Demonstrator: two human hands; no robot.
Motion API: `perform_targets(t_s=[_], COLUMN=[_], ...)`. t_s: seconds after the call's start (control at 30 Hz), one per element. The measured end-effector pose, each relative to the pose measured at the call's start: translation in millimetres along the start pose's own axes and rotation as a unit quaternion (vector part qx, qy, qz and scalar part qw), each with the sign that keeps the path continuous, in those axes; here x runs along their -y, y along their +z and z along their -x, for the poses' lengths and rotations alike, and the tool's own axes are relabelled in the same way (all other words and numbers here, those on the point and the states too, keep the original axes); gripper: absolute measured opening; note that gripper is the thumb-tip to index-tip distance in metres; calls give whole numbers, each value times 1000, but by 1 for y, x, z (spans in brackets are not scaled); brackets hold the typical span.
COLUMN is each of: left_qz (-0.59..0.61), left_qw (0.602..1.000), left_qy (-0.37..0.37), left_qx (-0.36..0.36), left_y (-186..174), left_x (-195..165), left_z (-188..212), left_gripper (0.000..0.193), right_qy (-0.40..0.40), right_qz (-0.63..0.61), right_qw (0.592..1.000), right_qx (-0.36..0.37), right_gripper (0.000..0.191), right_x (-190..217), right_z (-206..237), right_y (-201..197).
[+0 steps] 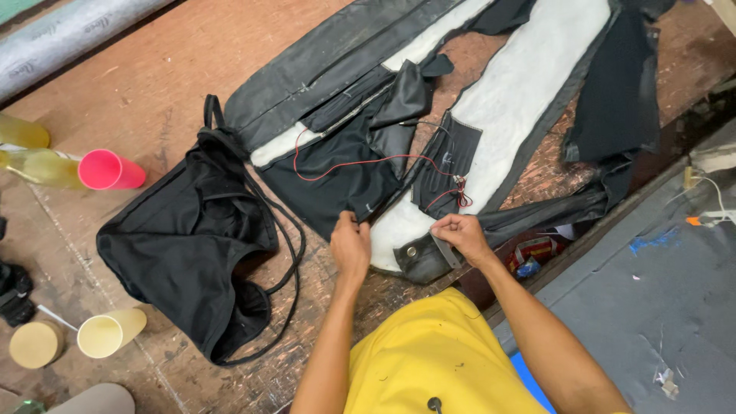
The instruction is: The person works on a black fabric panel with white foam padding laid on a workbench, aligning and fastening a small black rectangular component and red wires to the panel by hand. They press and secure the edges of the fabric piece, reposition the panel, and near the end mark the fabric with a white marking pen.
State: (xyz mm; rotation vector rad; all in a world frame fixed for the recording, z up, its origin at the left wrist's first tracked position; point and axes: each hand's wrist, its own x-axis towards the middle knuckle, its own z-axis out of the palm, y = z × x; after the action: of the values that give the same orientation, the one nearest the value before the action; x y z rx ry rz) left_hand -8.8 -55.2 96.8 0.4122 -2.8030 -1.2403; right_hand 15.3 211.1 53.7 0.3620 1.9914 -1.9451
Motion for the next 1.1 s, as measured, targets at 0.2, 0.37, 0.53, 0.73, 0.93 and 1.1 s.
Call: perform_targets(t_s=[0.2, 0.37, 0.53, 0.73, 0.93, 1.1], left_qz=[216, 192, 99, 171, 218, 232], left_qw=[967, 972, 993, 984, 969, 966], left_qy=[-135, -136, -59, -54, -115, -104], left_qx=[5, -10, 28, 13, 12, 38], left_y=[9, 4, 0, 3, -5, -11], left_x=[46, 40, 39, 61, 72, 68], left_z=[-5, -7, -2, -4, -3, 3], left_gripper=[18, 22, 30, 24, 22, 25], right_qy=[10, 6, 7, 12, 26, 24], right_qz=[1, 3, 18, -8, -18, -56], right_qw=[1000, 1000, 1000, 1000, 999, 996], right_qx=[-1, -2, -11, -4, 11, 59], right_gripper=[12, 11, 12, 12, 9, 9], right_x=[-3, -1, -1, -8, -8, 17], right_z=[-1, -1, 0, 1, 1, 7], right_y=[0, 0, 2, 5, 5, 14])
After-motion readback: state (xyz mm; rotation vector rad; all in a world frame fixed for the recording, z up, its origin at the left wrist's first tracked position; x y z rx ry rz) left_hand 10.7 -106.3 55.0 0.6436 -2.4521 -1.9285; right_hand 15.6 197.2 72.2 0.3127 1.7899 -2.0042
